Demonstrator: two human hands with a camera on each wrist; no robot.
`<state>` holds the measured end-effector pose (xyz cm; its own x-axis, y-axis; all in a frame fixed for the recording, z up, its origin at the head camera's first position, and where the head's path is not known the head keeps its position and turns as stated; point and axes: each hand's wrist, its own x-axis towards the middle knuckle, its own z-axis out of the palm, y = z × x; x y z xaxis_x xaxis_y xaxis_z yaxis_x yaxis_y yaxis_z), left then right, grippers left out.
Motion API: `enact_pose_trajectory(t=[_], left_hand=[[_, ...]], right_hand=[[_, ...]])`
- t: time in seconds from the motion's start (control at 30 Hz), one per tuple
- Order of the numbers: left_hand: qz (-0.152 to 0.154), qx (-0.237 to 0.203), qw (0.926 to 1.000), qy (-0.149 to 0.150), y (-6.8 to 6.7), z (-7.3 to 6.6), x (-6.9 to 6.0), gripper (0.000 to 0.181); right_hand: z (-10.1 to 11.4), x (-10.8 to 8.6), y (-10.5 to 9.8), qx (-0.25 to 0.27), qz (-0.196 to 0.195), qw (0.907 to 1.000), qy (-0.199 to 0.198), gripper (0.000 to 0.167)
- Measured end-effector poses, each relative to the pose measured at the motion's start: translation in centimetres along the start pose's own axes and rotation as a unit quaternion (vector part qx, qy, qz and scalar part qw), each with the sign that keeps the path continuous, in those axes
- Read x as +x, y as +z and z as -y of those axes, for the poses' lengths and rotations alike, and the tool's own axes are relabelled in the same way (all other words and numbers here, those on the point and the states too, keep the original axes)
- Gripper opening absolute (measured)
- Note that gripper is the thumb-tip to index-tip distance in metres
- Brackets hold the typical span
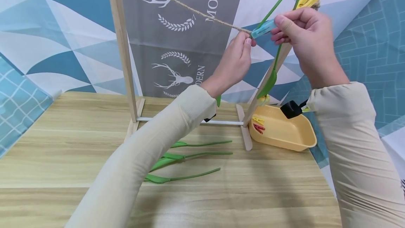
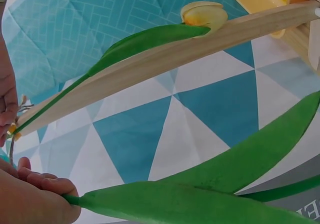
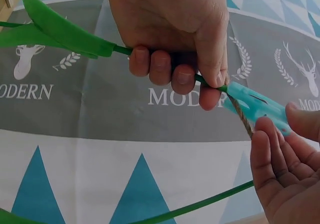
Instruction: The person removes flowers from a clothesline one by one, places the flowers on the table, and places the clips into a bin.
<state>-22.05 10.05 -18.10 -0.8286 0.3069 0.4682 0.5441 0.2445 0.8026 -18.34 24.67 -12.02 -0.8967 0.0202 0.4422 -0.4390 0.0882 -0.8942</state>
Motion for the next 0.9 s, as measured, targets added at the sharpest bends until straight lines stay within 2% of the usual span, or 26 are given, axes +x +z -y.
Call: enact_pose_trajectory(t=[0.2, 0.37, 0.5, 0.73, 0.9], left_hand=[[0.003, 0.02, 0.9998, -0.009, -0.4, -0.1, -0.2, 0.022], [0.015, 0.07, 0.9974, 0.002, -0.9, 0.4, -0.6, 0.023], [0.032, 0.114, 0.993, 0.008, -1.5, 0.6, -1.2, 0.024], [0.072, 0.163, 0.9839, -0.011, -3.0, 0.9, -3.0, 0.027], [0.106, 0.195, 0.9747, -0.026, -3.5, 1.6, -4.4, 0.027]], right_hand=[[-0.2, -0.1, -0.1, 0.049, -0.025, 0.9984, -0.013, 0.023], [-0.4, -0.3, -0.3, 0.089, -0.042, 0.9949, -0.019, 0.023], [-0.4, -0.5, -0.5, 0.119, -0.052, 0.9915, -0.012, 0.028], [-0.6, -1.3, -1.2, 0.179, -0.059, 0.9818, -0.019, 0.033], [-1.1, -1.7, -1.8, 0.203, -0.059, 0.9773, -0.002, 0.03]])
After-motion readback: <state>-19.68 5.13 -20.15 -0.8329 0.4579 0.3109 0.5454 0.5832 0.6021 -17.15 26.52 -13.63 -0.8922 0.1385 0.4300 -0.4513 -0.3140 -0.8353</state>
